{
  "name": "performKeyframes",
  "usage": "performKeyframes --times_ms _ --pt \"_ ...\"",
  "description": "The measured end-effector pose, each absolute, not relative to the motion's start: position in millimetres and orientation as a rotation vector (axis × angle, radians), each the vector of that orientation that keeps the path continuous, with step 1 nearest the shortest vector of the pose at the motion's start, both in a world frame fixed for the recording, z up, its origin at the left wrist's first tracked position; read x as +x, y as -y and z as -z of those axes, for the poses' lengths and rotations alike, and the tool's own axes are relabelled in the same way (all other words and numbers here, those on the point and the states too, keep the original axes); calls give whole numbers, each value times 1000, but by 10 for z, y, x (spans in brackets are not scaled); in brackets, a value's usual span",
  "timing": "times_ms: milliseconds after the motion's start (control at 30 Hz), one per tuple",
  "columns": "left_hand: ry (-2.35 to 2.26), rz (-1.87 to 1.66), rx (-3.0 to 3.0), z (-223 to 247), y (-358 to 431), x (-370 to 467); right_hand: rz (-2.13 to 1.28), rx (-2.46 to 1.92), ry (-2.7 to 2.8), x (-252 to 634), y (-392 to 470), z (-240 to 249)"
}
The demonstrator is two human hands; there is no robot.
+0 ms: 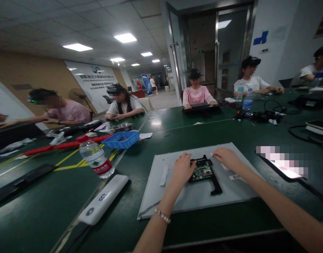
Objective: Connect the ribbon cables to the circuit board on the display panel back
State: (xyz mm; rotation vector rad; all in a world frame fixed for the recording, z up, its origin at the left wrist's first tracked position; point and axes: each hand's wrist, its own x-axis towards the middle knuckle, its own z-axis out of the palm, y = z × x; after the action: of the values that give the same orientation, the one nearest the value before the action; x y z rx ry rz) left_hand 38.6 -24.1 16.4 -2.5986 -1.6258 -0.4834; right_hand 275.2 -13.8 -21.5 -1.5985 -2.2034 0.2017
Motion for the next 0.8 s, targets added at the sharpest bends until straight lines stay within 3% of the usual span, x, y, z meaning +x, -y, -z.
performKeyframes --times_ms 200,800 --pt "1585 556 -2684 61 174 262 -158 -1667 2207 2747 161 200" --pt "1518 595 -2745 109 116 266 -27 -1677 2180 2686 149 219"
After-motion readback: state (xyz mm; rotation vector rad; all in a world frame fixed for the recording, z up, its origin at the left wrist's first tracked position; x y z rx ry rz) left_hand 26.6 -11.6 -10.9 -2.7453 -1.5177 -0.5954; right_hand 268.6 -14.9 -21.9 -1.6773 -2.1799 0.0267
